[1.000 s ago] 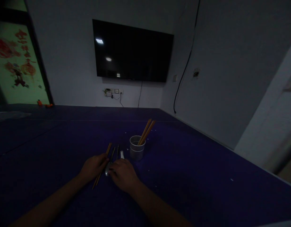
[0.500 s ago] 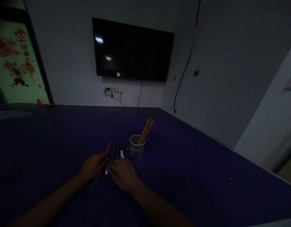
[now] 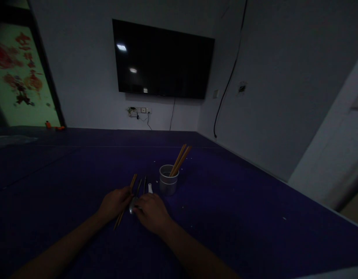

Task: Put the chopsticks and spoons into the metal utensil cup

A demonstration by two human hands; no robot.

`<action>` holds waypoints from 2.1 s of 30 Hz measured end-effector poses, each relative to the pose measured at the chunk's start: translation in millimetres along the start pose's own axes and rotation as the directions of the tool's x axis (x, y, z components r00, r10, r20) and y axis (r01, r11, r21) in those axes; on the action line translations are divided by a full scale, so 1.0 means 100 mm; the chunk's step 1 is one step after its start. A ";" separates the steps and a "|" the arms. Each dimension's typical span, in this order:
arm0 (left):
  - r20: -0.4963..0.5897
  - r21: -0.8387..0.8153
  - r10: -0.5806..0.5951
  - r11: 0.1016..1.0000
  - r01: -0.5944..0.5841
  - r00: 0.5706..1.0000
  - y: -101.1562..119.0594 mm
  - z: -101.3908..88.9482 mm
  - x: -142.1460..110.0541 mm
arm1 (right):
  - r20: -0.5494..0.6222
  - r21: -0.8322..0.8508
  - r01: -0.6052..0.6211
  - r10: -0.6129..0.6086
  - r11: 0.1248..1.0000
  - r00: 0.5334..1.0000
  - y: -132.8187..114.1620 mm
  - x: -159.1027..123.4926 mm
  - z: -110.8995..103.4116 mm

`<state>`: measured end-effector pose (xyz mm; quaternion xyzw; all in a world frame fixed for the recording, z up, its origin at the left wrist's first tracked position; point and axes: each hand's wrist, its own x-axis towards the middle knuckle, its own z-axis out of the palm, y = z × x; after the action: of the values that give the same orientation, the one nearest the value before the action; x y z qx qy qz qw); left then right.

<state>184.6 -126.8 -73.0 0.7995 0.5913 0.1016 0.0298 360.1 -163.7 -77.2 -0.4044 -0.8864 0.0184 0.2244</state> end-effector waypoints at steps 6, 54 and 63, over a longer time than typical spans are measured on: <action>0.011 0.014 -0.009 1.000 0.009 1.000 -0.01 0.01 0.00 | -0.006 -0.016 0.009 -0.009 1.000 1.000 0.01 0.00 0.02; 0.026 0.025 0.013 1.000 -0.013 1.000 -0.02 0.01 0.01 | -0.018 -0.012 0.017 -0.018 1.000 1.000 0.00 0.00 0.01; 0.017 0.011 0.017 1.000 -0.017 1.000 -0.01 0.00 0.00 | 0.010 -0.029 0.017 -0.017 0.999 1.000 -0.01 0.00 -0.01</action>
<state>183.5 -126.8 -73.1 0.8055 0.5848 0.0916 0.0294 359.6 -164.4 -75.4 -0.3999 -0.8911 0.0053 0.2144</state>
